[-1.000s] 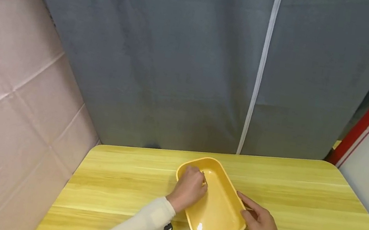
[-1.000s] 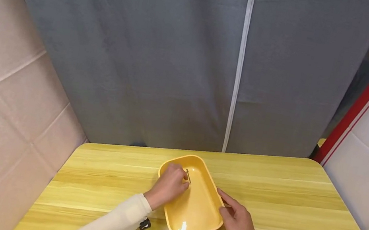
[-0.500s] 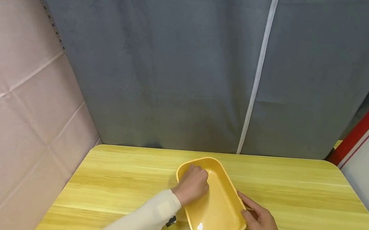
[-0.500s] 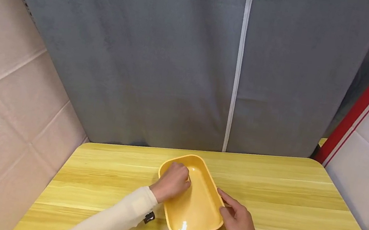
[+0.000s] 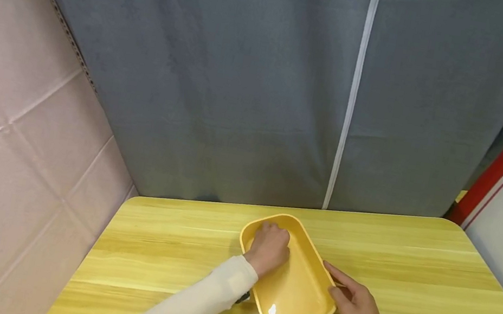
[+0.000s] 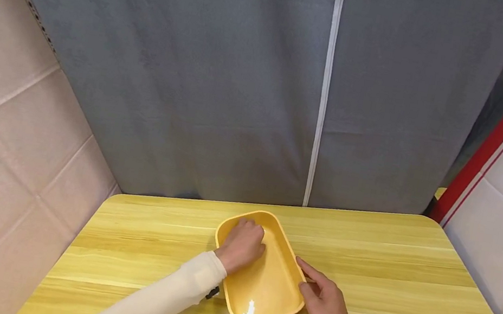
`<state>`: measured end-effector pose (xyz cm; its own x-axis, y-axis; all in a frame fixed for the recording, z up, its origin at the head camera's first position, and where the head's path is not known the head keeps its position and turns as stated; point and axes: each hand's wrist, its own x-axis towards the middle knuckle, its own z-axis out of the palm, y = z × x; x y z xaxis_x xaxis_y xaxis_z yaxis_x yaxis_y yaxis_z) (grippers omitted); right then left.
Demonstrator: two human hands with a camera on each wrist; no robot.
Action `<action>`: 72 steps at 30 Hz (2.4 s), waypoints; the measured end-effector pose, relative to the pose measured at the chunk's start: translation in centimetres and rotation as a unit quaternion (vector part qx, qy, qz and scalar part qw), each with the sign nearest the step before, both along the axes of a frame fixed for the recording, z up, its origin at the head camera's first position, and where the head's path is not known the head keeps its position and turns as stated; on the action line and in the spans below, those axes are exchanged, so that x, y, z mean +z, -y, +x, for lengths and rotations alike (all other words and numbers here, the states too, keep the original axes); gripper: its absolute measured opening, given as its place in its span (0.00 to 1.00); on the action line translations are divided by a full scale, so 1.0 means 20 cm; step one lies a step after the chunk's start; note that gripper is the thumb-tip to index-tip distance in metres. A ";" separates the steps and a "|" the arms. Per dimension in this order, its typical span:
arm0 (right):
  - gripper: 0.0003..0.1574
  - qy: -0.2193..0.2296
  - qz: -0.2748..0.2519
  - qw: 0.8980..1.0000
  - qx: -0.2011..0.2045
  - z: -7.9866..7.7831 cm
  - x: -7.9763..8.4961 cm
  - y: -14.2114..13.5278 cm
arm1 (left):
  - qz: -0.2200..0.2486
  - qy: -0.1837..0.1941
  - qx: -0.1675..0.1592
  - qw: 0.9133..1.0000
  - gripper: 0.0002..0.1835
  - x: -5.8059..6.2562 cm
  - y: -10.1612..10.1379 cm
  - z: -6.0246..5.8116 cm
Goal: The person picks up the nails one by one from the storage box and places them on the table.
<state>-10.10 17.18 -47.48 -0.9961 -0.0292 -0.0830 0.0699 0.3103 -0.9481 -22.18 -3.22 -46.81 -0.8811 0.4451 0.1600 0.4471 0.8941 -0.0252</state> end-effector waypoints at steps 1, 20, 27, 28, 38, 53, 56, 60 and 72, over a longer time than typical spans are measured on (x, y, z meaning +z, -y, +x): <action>0.28 -0.001 0.002 1.000 -0.001 0.00 0.00 0.00 | -0.004 0.002 0.006 1.000 0.11 0.00 -0.01 0.00; 0.29 -0.006 0.018 1.000 -0.009 0.00 0.00 0.01 | -0.015 -0.001 0.002 1.000 0.08 -0.03 -0.02 0.01; 0.29 -0.001 0.021 1.000 -0.012 0.00 0.00 0.01 | 0.021 0.026 -0.014 0.999 0.10 -0.02 0.02 0.04; 0.29 0.001 0.022 1.000 -0.012 0.00 0.00 0.01 | 0.024 0.028 -0.016 0.999 0.11 -0.02 0.02 0.05; 0.29 0.004 0.015 1.000 -0.009 0.01 0.00 0.01 | 0.045 0.001 -0.041 0.998 0.13 0.02 0.05 0.12; 0.29 0.006 0.021 1.000 -0.006 0.01 0.02 -0.02 | 0.145 0.002 -0.074 0.987 0.08 0.14 0.09 0.24; 0.29 0.002 0.025 1.000 -0.006 0.01 0.01 -0.01 | 0.179 0.023 -0.067 0.981 0.05 0.14 0.11 0.25; 0.29 -0.001 0.030 1.000 -0.008 0.01 0.01 0.00 | 0.231 0.052 -0.066 0.969 0.04 0.14 0.13 0.27; 0.29 0.006 0.027 1.000 -0.009 0.01 0.01 0.00 | 0.341 0.092 -0.078 0.932 0.05 0.13 0.19 0.34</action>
<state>-9.85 17.19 -47.37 -0.9953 -0.0072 -0.0965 0.0874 0.3605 -0.9287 -15.47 -7.10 -44.14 -0.8545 0.4201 0.3055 0.5138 0.5973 0.6158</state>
